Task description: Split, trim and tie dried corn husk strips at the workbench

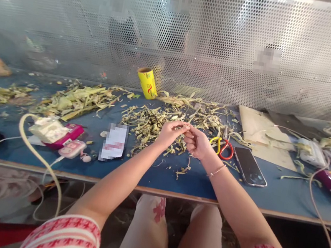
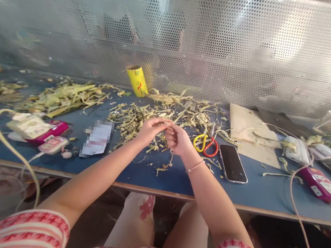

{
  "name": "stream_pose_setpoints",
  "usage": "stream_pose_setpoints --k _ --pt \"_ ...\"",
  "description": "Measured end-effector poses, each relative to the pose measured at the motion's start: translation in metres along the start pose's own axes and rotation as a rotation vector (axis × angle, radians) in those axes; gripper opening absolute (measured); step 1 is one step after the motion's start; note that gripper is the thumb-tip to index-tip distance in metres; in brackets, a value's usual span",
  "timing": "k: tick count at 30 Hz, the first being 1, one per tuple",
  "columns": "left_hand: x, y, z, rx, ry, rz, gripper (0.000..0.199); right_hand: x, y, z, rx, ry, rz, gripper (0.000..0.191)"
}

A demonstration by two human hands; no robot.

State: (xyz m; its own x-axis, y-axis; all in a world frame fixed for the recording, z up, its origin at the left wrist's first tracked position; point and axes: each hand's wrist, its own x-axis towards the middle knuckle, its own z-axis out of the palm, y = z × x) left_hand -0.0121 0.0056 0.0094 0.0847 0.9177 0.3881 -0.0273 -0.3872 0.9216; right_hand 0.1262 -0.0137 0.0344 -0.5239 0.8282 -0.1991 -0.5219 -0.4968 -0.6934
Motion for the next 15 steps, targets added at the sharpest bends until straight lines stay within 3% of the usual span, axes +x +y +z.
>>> stream_pose_setpoints --k 11,15 --pt "-0.002 0.000 0.002 -0.061 -0.019 0.020 0.035 0.006 0.008 -0.006 -0.040 -0.005 -0.144 0.032" --pt "0.000 -0.006 0.003 -0.179 0.044 -0.033 0.035 0.004 0.006 -0.003 -0.038 0.017 -0.160 0.030"
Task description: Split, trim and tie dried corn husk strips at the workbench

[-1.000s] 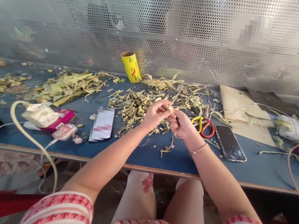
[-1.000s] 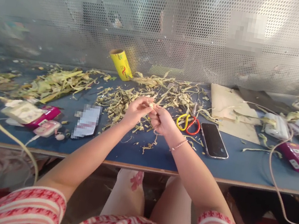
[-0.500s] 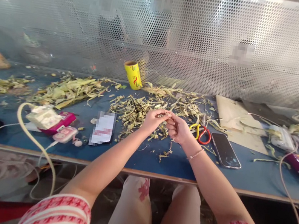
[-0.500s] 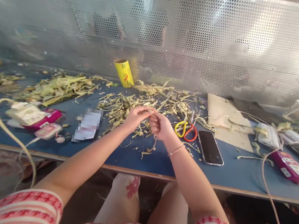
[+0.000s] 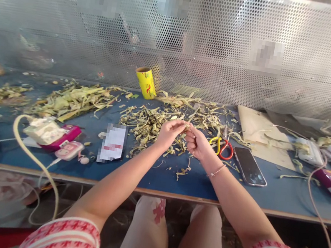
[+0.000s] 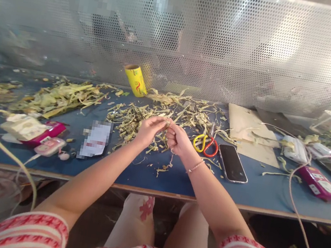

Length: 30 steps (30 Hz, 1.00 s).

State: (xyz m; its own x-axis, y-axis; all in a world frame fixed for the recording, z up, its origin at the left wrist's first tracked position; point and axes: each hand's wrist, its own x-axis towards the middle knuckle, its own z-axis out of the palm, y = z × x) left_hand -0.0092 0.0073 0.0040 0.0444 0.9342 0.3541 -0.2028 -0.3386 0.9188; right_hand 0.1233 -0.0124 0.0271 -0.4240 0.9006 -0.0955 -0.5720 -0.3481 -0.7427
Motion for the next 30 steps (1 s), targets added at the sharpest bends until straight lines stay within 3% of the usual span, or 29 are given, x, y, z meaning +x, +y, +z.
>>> stream_pose_setpoints --k 12,25,30 --pt "0.000 -0.005 0.001 -0.077 0.044 -0.026 0.033 -0.006 0.000 0.008 -0.069 0.009 -0.039 0.042" --pt "-0.003 -0.003 0.000 0.102 0.027 0.115 0.024 -0.003 0.010 0.009 -0.189 0.027 -0.110 0.046" --pt "-0.001 -0.001 -0.003 0.125 -0.032 0.114 0.023 -0.005 0.007 0.009 -0.189 -0.001 -0.092 0.045"
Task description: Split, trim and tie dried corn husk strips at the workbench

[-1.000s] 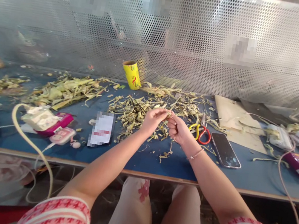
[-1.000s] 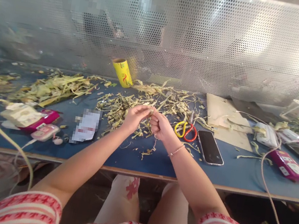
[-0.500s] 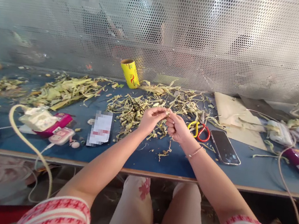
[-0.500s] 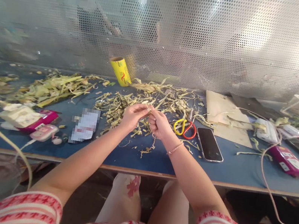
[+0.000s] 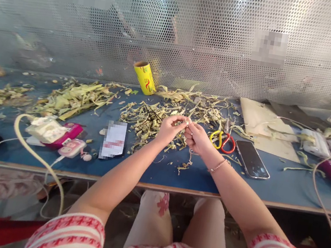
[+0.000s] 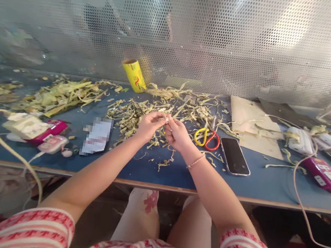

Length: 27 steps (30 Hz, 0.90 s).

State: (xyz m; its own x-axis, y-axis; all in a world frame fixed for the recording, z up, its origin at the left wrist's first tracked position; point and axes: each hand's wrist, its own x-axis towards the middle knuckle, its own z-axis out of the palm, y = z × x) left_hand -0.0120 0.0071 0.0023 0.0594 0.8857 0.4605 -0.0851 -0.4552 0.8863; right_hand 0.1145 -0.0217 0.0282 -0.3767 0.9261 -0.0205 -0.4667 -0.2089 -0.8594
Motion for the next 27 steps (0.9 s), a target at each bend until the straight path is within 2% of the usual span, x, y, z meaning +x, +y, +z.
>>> stream_pose_setpoints --k 6,9,11,13,16,17,18,20,22,27 --pt "0.003 0.004 0.002 -0.084 0.005 -0.016 0.024 0.005 -0.005 -0.013 -0.065 -0.049 0.035 0.039" --pt "0.004 0.005 0.002 -0.186 0.036 -0.067 0.028 0.009 -0.007 -0.021 -0.218 -0.042 0.031 0.034" --pt "0.006 0.003 0.000 -0.218 0.067 -0.104 0.031 0.010 -0.011 -0.028 -0.432 -0.022 0.010 0.029" --pt "0.009 0.001 -0.004 -0.218 0.092 -0.118 0.031 0.010 -0.020 -0.037 -0.755 0.064 -0.061 0.023" --pt "0.013 -0.001 -0.009 -0.207 0.109 -0.126 0.031 0.004 -0.040 -0.057 -1.402 0.365 -0.166 0.021" --pt "0.014 -0.002 -0.010 -0.207 0.117 -0.139 0.031 0.000 -0.047 -0.063 -1.598 0.473 -0.103 0.025" --pt "0.015 -0.002 -0.011 -0.211 0.129 -0.159 0.030 -0.004 -0.052 -0.068 -1.744 0.510 0.041 0.030" --pt "0.017 -0.002 -0.013 -0.229 0.158 -0.210 0.029 -0.010 -0.058 -0.075 -1.881 0.482 0.351 0.041" --pt "0.019 -0.002 -0.014 -0.257 0.181 -0.269 0.028 -0.012 -0.058 -0.076 -1.923 0.492 0.517 0.053" --pt "0.023 -0.003 -0.017 -0.321 0.176 -0.383 0.026 -0.005 -0.049 -0.081 -1.919 0.653 0.495 0.076"
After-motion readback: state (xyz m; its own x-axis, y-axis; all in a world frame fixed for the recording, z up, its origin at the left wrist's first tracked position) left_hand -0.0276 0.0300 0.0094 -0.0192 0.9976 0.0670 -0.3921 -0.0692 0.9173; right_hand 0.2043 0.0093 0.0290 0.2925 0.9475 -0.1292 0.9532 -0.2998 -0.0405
